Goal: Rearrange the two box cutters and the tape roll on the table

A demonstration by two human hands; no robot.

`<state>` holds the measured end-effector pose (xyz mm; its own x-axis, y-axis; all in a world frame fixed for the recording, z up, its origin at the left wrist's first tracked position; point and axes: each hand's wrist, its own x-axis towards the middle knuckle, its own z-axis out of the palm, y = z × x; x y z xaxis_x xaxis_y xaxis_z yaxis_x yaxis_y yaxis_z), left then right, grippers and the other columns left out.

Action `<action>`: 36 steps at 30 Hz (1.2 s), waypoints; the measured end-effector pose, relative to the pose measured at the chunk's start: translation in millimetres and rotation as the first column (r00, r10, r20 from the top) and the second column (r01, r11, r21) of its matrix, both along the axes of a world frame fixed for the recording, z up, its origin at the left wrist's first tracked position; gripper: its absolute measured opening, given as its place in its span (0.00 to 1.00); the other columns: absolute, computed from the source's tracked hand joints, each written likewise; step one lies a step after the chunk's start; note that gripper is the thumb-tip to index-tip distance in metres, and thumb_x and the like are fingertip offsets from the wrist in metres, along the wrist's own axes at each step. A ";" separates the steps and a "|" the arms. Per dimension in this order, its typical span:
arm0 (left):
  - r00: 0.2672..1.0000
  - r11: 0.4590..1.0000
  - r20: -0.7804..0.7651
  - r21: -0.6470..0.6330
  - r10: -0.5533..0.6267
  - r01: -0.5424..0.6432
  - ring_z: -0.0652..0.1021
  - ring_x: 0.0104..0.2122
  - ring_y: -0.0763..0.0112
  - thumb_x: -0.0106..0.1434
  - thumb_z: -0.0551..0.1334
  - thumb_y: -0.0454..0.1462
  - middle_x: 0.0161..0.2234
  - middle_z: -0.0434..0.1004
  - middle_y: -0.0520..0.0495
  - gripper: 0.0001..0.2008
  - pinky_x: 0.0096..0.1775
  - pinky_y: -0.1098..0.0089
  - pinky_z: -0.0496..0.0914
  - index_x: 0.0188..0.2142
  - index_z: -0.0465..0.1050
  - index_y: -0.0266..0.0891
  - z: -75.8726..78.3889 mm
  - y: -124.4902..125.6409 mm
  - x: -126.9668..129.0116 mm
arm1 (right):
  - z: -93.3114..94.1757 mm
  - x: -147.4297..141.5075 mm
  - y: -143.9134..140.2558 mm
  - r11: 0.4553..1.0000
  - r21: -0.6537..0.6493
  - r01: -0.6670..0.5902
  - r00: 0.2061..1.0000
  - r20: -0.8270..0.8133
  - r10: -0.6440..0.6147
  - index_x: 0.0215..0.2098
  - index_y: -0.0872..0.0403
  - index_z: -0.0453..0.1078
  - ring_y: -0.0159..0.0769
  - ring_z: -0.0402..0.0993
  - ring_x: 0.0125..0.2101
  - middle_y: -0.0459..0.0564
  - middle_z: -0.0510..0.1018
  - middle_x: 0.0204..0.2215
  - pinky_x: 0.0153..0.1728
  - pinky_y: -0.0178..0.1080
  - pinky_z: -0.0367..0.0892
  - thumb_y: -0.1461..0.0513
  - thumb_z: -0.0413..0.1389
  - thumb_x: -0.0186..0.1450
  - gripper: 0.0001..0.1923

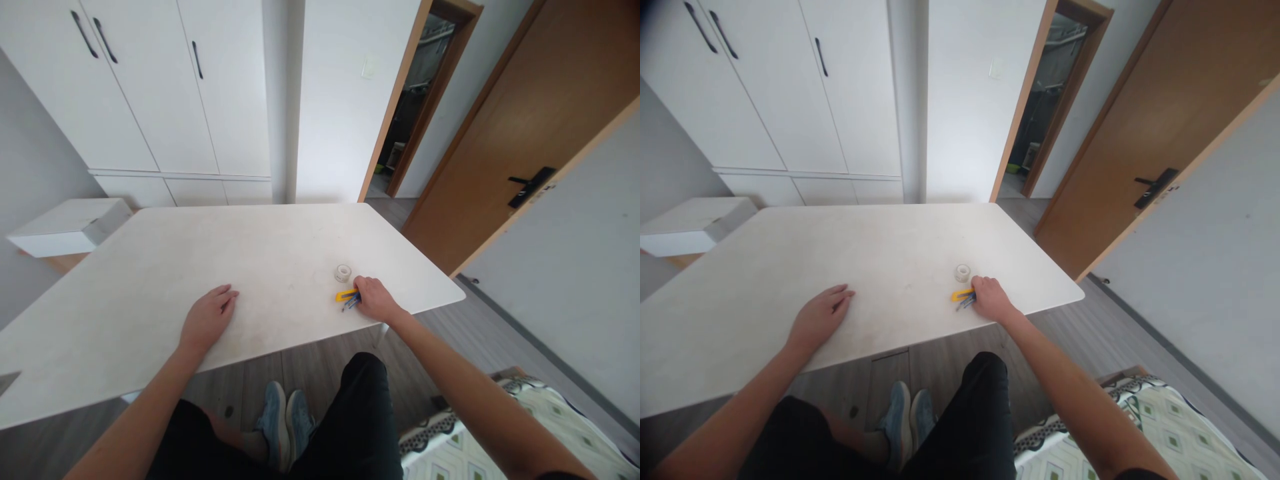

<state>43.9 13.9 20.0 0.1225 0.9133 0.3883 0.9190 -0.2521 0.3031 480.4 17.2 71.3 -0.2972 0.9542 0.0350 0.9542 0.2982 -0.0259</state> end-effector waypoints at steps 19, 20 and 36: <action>1.000 1.000 0.001 0.008 -0.017 0.017 0.77 0.53 0.59 0.68 0.48 0.43 0.52 0.78 0.42 0.22 0.58 0.58 0.68 0.44 0.80 0.40 -0.6 0.4 1.0 | 36.1 -39.2 73.2 0.951 -0.253 0.178 0.984 0.022 -0.179 0.48 0.50 0.72 0.40 0.74 0.37 0.51 0.77 0.40 0.32 0.35 0.60 0.58 0.63 0.57 0.20; 1.000 1.000 0.001 0.007 -0.013 0.013 0.77 0.53 0.59 0.68 0.48 0.43 0.52 0.78 0.42 0.22 0.58 0.59 0.68 0.44 0.80 0.41 -0.4 0.5 1.6 | 37.6 -42.0 73.1 0.950 -0.259 0.173 0.985 0.050 -0.166 0.46 0.51 0.72 0.40 0.74 0.37 0.51 0.78 0.38 0.31 0.35 0.59 0.59 0.62 0.57 0.18; 0.980 0.999 0.197 -0.031 -0.033 0.040 0.76 0.50 0.54 0.65 0.54 0.33 0.46 0.79 0.34 0.13 0.56 0.52 0.67 0.37 0.79 0.37 6.2 -4.0 9.2 | 82.9 -405.2 74.4 0.881 -0.251 -0.401 0.909 -0.231 0.347 0.41 0.53 0.70 0.37 0.74 0.34 0.49 0.79 0.36 0.27 0.33 0.59 0.51 0.62 0.57 0.19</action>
